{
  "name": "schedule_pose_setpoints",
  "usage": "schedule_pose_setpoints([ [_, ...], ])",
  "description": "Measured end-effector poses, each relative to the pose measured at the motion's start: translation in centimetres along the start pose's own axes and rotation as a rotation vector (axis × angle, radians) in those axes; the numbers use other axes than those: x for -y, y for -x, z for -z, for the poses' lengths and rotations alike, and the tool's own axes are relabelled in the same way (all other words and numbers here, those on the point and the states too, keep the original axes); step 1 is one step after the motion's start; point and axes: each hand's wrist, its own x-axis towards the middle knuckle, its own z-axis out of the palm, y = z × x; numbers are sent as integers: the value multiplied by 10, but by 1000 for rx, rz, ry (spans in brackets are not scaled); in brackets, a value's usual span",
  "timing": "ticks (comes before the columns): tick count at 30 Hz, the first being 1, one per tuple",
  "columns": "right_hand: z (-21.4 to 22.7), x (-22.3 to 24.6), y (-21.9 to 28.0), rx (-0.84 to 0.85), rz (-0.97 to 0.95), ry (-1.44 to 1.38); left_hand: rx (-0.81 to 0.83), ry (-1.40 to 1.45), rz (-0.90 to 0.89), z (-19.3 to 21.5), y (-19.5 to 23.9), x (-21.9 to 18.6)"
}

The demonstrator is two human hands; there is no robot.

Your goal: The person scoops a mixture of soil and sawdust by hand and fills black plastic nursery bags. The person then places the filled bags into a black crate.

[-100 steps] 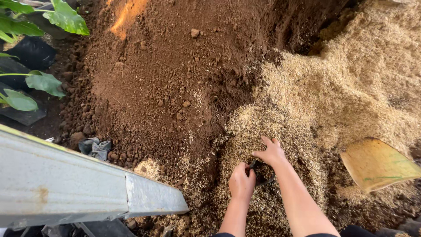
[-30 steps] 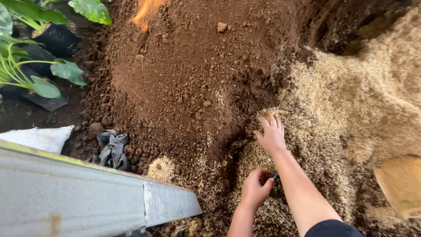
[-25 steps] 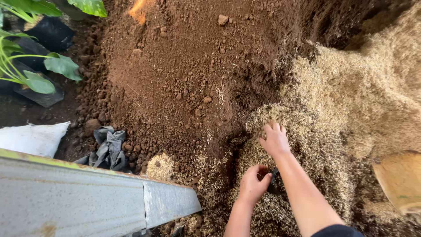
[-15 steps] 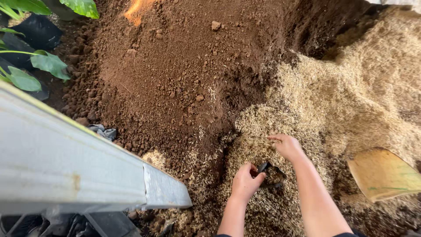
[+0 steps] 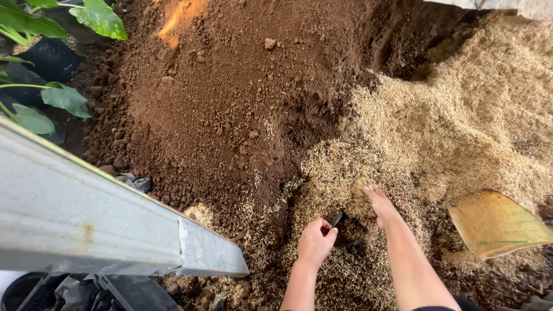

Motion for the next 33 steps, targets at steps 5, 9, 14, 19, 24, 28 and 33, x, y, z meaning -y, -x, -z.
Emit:
schedule_pose_setpoints([
  [5, -26, 17, -20, 52, 301, 479, -25, 16, -26, 0, -7, 5],
  [9, -32, 25, -24, 11, 345, 514, -51, 35, -19, 3, -15, 2],
  [14, -16, 33, -12, -15, 205, 165, -81, 107, -10, 0, -20, 11],
  [19, -10, 39, -16, 301, 138, -494, -137, 198, -16, -7, -26, 12],
  [24, -17, 27, -23, 190, 159, -419, -173, 157, -58, -10, -27, 15],
  [28, -23, 31, -16, 147, 133, -420, -174, 166, -54, -10, -28, 13],
  [33, -19, 35, -16, 219, 34, -559, -154, 155, -37, -7, -25, 7],
])
